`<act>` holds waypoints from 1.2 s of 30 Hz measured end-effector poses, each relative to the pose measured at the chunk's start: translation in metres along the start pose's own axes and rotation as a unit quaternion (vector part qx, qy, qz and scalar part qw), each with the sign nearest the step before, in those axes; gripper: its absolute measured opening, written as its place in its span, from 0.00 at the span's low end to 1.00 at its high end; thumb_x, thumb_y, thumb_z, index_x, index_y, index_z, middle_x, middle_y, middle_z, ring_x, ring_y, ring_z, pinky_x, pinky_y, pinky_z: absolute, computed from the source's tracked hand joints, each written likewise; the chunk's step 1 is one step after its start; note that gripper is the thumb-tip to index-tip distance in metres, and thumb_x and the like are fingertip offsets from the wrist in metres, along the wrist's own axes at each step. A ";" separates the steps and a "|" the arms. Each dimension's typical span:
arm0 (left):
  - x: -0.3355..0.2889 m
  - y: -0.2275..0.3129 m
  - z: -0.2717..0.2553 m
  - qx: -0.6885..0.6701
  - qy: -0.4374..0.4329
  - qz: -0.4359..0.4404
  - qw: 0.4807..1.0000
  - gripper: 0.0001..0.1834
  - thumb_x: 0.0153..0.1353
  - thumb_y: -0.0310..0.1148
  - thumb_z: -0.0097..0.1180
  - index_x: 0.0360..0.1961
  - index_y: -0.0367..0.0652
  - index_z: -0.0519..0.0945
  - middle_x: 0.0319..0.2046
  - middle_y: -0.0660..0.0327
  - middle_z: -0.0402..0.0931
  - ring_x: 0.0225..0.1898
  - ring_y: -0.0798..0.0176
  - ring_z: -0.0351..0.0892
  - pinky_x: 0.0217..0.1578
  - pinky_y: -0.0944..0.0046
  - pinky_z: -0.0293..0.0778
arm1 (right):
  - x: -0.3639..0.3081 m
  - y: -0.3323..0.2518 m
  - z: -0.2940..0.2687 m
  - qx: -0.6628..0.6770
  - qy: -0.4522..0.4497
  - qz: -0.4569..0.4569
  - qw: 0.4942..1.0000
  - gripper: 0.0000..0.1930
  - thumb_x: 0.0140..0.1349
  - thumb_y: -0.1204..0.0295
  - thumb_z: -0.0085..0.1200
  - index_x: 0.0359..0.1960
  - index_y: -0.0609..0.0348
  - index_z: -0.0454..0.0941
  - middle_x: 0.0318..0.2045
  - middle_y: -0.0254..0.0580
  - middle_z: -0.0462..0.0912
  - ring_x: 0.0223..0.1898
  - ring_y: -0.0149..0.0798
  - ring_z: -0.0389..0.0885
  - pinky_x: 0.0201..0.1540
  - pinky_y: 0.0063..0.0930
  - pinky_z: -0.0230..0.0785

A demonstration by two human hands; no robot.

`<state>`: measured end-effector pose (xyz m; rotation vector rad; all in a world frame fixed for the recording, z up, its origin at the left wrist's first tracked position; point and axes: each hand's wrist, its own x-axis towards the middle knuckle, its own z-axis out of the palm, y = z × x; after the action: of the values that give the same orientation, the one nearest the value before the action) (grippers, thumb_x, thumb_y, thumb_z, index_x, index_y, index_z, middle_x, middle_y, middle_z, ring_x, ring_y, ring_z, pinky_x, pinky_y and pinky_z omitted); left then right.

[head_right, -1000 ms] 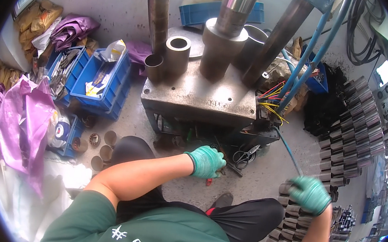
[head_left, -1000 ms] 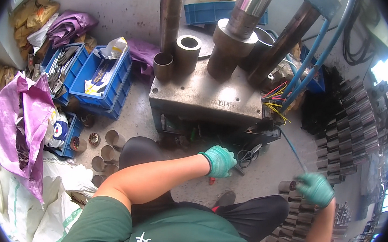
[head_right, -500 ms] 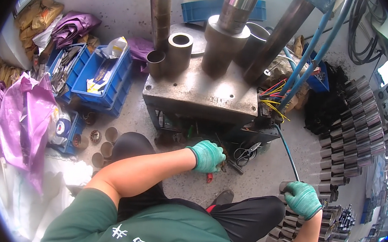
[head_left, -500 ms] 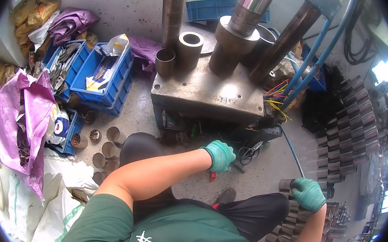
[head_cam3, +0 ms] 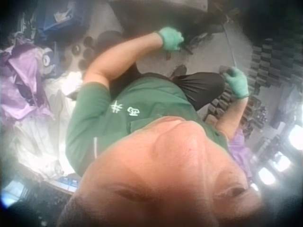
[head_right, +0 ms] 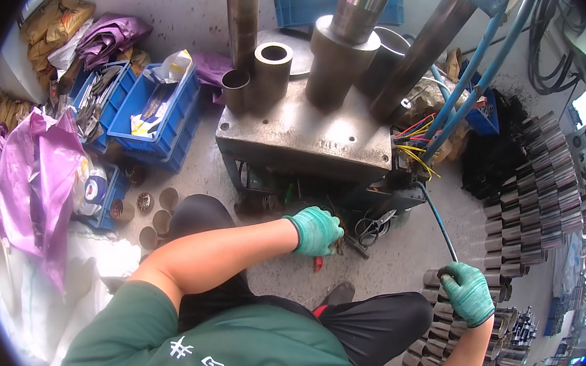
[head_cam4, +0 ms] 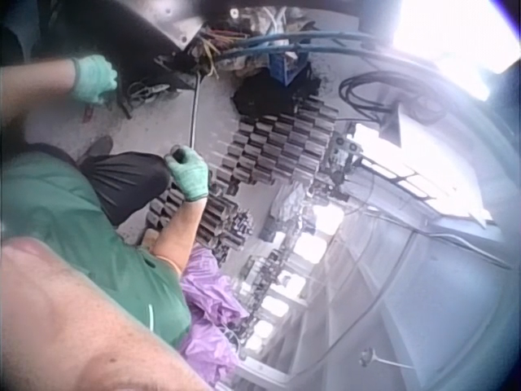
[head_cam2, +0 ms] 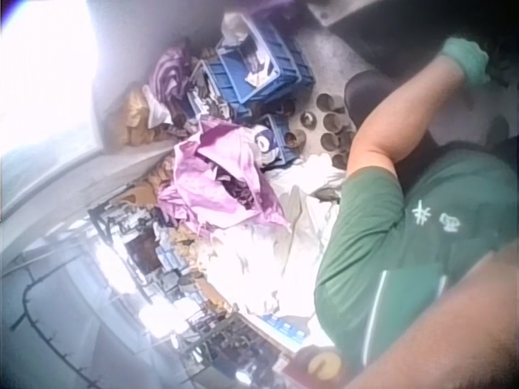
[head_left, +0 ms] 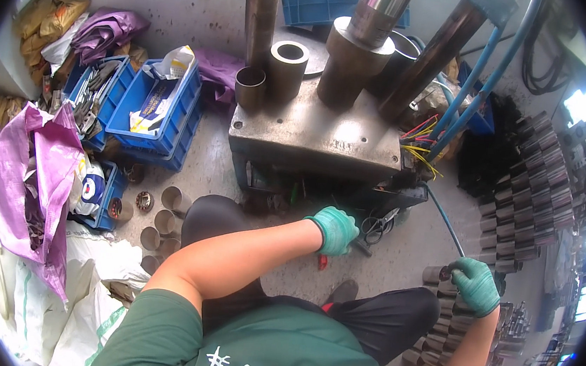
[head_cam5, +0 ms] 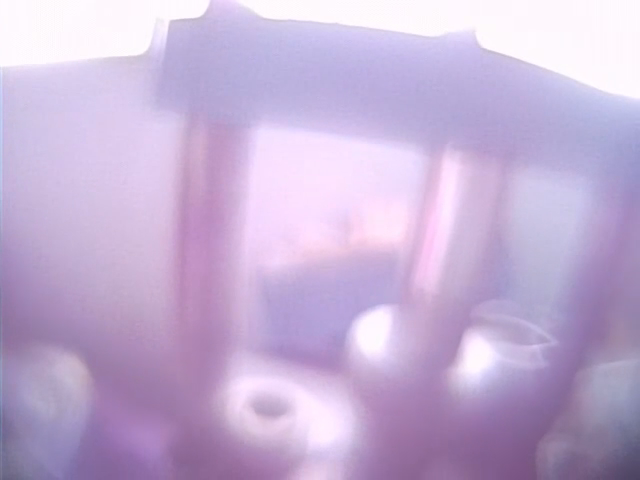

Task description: The person places a metal cylinder into a press, picks up a motor stator from the floor, and uses pliers and a screwdriver to adjust the wires. They then insert the stator into the cylinder in the press and move paper packaging material between two bags.

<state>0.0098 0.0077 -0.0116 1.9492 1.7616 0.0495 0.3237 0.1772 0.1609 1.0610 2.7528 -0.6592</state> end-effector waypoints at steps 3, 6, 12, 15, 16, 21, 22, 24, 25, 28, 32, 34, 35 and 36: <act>0.000 -0.001 0.002 0.003 0.005 0.001 1.000 0.23 0.64 0.49 0.65 0.52 0.44 0.86 0.49 0.49 0.84 0.52 0.44 0.85 0.52 0.47 0.81 | -0.004 -0.007 0.011 -0.053 0.004 -0.033 0.998 0.11 0.61 0.68 0.61 0.38 0.62 0.88 0.34 0.56 0.87 0.36 0.58 0.87 0.43 0.45 0.80; -0.001 0.000 0.000 0.006 0.003 0.000 1.000 0.24 0.64 0.50 0.65 0.53 0.44 0.86 0.50 0.49 0.84 0.52 0.45 0.85 0.51 0.47 0.81 | -0.008 -0.013 0.015 -0.070 -0.021 0.027 0.997 0.13 0.56 0.67 0.66 0.40 0.60 0.89 0.34 0.51 0.88 0.35 0.53 0.88 0.43 0.40 0.81; 0.000 0.000 0.003 0.006 -0.003 -0.001 1.000 0.24 0.64 0.50 0.65 0.53 0.44 0.86 0.50 0.49 0.84 0.53 0.45 0.86 0.51 0.47 0.81 | -0.013 -0.021 0.019 -0.041 0.012 0.037 0.998 0.14 0.52 0.70 0.70 0.41 0.59 0.89 0.33 0.49 0.90 0.34 0.45 0.89 0.43 0.35 0.81; 0.000 0.000 0.002 0.006 -0.011 -0.004 1.000 0.23 0.64 0.50 0.66 0.53 0.45 0.86 0.50 0.49 0.85 0.52 0.45 0.86 0.51 0.47 0.81 | -0.013 -0.020 0.020 -0.013 0.013 0.048 0.999 0.13 0.54 0.70 0.69 0.41 0.61 0.89 0.33 0.50 0.90 0.33 0.45 0.89 0.42 0.35 0.82; 0.000 0.001 0.001 0.009 -0.013 -0.004 1.000 0.23 0.64 0.49 0.66 0.53 0.45 0.86 0.50 0.49 0.85 0.52 0.45 0.86 0.51 0.47 0.81 | -0.014 -0.016 0.022 -0.014 0.013 0.048 0.999 0.13 0.54 0.70 0.69 0.41 0.61 0.89 0.33 0.50 0.90 0.33 0.45 0.89 0.42 0.35 0.82; 0.003 0.001 0.002 0.011 -0.016 -0.003 1.000 0.23 0.64 0.49 0.66 0.53 0.44 0.86 0.50 0.49 0.85 0.52 0.45 0.86 0.51 0.47 0.81 | -0.013 0.015 0.033 0.085 0.025 0.075 0.993 0.11 0.59 0.72 0.65 0.41 0.62 0.89 0.34 0.50 0.90 0.33 0.44 0.90 0.42 0.35 0.82; 0.003 0.000 0.003 0.011 -0.018 -0.004 1.000 0.23 0.64 0.49 0.66 0.53 0.44 0.86 0.50 0.49 0.85 0.52 0.45 0.86 0.51 0.47 0.81 | -0.013 0.014 0.033 0.085 0.024 0.075 0.993 0.11 0.59 0.72 0.65 0.41 0.62 0.89 0.34 0.50 0.90 0.33 0.44 0.90 0.42 0.35 0.82; 0.003 0.000 0.003 0.010 -0.018 -0.005 1.000 0.24 0.63 0.49 0.66 0.53 0.44 0.86 0.49 0.49 0.85 0.52 0.45 0.86 0.51 0.47 0.81 | -0.013 0.010 0.032 0.091 0.026 0.067 0.993 0.11 0.60 0.73 0.63 0.42 0.63 0.89 0.35 0.52 0.90 0.33 0.45 0.90 0.42 0.36 0.82; 0.002 0.000 0.003 0.011 -0.016 -0.005 1.000 0.24 0.63 0.49 0.66 0.53 0.44 0.86 0.49 0.49 0.85 0.52 0.45 0.86 0.51 0.47 0.81 | -0.012 0.006 0.032 0.092 0.025 0.066 0.993 0.11 0.60 0.73 0.63 0.42 0.63 0.89 0.35 0.52 0.90 0.33 0.45 0.90 0.42 0.36 0.82; 0.002 -0.001 0.003 0.011 -0.014 -0.005 1.000 0.24 0.63 0.48 0.66 0.53 0.44 0.86 0.49 0.49 0.85 0.52 0.45 0.86 0.51 0.47 0.81 | -0.012 -0.005 0.032 0.067 0.055 0.032 0.996 0.09 0.61 0.74 0.62 0.33 0.70 0.83 0.22 0.49 0.81 0.25 0.36 0.83 0.31 0.35 0.77; 0.001 -0.001 0.003 0.007 -0.008 -0.003 1.000 0.23 0.63 0.48 0.65 0.53 0.44 0.86 0.50 0.49 0.85 0.52 0.45 0.86 0.51 0.47 0.81 | -0.013 -0.010 0.031 0.032 0.077 -0.003 0.996 0.11 0.62 0.69 0.63 0.34 0.68 0.84 0.25 0.58 0.81 0.24 0.49 0.80 0.33 0.40 0.73; 0.001 -0.001 0.004 0.007 -0.009 -0.004 1.000 0.23 0.63 0.48 0.65 0.53 0.44 0.86 0.49 0.49 0.85 0.52 0.45 0.86 0.51 0.47 0.81 | -0.013 -0.009 0.031 0.029 0.078 -0.002 0.996 0.12 0.62 0.68 0.63 0.35 0.68 0.84 0.26 0.60 0.81 0.25 0.52 0.79 0.33 0.42 0.73; 0.002 -0.002 0.005 0.009 -0.009 -0.004 1.000 0.23 0.63 0.48 0.65 0.53 0.44 0.86 0.49 0.49 0.85 0.51 0.45 0.86 0.51 0.47 0.82 | -0.013 -0.007 0.032 0.021 0.083 -0.011 0.996 0.12 0.62 0.68 0.63 0.34 0.68 0.84 0.25 0.60 0.80 0.24 0.52 0.79 0.33 0.42 0.72; 0.002 -0.002 0.005 0.008 -0.009 -0.004 1.000 0.23 0.63 0.48 0.65 0.53 0.44 0.86 0.49 0.49 0.85 0.51 0.45 0.86 0.51 0.47 0.82 | -0.012 -0.005 0.032 0.014 0.088 -0.020 0.996 0.12 0.62 0.68 0.63 0.34 0.68 0.84 0.25 0.59 0.80 0.24 0.52 0.78 0.32 0.41 0.72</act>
<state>0.0104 0.0077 -0.0175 1.9476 1.7637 0.0137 0.3282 0.1521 0.1368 1.1249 2.9293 -0.6406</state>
